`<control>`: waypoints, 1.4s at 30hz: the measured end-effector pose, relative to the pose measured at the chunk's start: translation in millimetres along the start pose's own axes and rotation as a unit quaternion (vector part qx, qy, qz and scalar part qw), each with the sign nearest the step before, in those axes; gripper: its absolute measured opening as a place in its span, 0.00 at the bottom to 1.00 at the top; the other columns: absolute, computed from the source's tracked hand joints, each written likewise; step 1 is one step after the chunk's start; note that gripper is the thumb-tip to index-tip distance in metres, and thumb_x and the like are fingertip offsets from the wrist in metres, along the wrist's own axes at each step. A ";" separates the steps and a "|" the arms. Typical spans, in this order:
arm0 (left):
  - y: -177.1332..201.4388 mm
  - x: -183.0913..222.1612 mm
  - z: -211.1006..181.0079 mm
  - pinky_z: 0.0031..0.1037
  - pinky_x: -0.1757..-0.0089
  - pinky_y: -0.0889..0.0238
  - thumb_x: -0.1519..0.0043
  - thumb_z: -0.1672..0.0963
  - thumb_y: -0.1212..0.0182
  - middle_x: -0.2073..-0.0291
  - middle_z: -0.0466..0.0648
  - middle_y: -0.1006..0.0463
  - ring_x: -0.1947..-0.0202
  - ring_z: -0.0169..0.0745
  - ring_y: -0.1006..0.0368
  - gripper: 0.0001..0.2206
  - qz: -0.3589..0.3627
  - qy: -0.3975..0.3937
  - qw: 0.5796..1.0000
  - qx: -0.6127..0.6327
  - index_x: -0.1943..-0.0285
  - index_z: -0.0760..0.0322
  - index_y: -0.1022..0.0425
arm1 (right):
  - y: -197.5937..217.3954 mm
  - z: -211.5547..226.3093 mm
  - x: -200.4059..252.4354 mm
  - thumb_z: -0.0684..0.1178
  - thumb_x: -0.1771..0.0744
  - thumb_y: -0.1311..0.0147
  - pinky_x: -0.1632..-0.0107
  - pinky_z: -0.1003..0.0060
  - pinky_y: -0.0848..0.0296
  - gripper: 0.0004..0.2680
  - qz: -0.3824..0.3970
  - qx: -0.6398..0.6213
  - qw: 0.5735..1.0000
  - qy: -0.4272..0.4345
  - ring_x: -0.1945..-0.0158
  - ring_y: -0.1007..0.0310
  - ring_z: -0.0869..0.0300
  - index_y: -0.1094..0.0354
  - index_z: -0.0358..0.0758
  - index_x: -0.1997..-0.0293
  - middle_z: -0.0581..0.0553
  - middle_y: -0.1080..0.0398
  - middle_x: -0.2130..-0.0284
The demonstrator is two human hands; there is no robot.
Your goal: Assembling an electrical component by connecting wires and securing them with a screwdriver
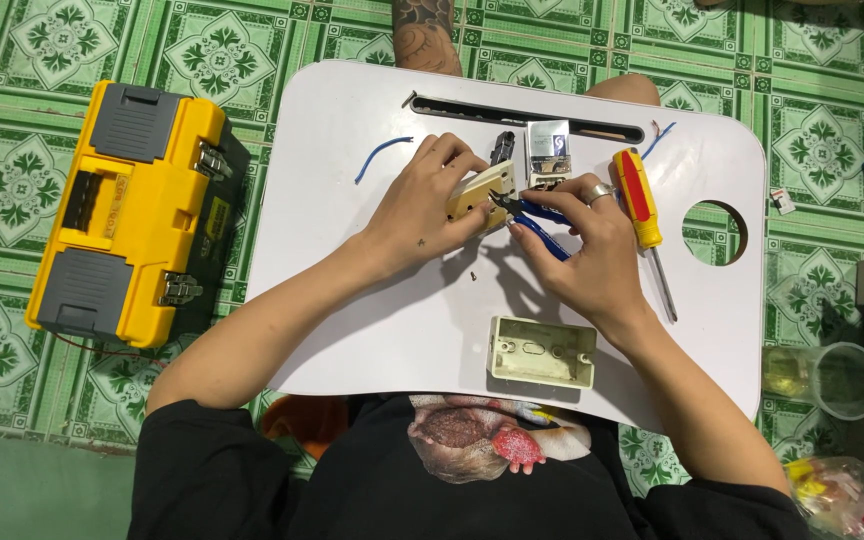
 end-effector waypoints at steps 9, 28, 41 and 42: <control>-2.4 2.2 0.5 0.59 0.50 0.32 0.56 0.51 0.20 0.50 0.62 0.30 0.46 0.69 0.31 0.47 0.098 -0.014 0.995 0.011 0.28 0.66 0.44 | 1.1 -8.8 0.2 0.50 0.34 0.31 0.62 0.57 0.28 0.12 0.007 0.005 1.000 0.015 0.60 0.27 0.42 0.22 0.40 0.47 0.35 0.29 0.60; -15.1 5.5 7.1 0.47 0.59 0.27 0.56 0.56 0.18 0.54 0.54 0.28 0.53 0.56 0.29 0.47 0.092 -0.035 0.993 -0.071 0.27 0.55 0.47 | -5.5 -7.8 2.7 0.47 0.33 0.32 0.61 0.54 0.26 0.11 0.026 0.000 1.000 -0.011 0.62 0.26 0.39 0.21 0.31 0.48 0.30 0.29 0.57; -10.0 5.5 2.5 0.45 0.59 0.27 0.55 0.57 0.18 0.54 0.57 0.27 0.54 0.57 0.27 0.48 0.104 -0.037 0.992 -0.066 0.26 0.55 0.48 | -4.2 -13.9 3.8 0.47 0.32 0.32 0.68 0.59 0.30 0.10 0.029 0.007 0.999 -0.028 0.70 0.28 0.46 0.21 0.32 0.51 0.35 0.30 0.66; -8.7 4.6 2.1 0.45 0.59 0.27 0.55 0.57 0.18 0.53 0.57 0.27 0.53 0.57 0.26 0.48 0.109 -0.035 0.991 -0.067 0.26 0.56 0.48 | -3.1 -19.2 4.6 0.48 0.32 0.32 0.72 0.62 0.32 0.09 0.029 0.011 0.999 -0.035 0.73 0.30 0.49 0.20 0.34 0.52 0.37 0.29 0.70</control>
Point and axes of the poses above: each hand's wrist, its own x-axis away from the middle knuckle, its own y-axis out of the back of the hand, z = x × y, the point moved 6 cm from there along -x, towards the middle knuckle
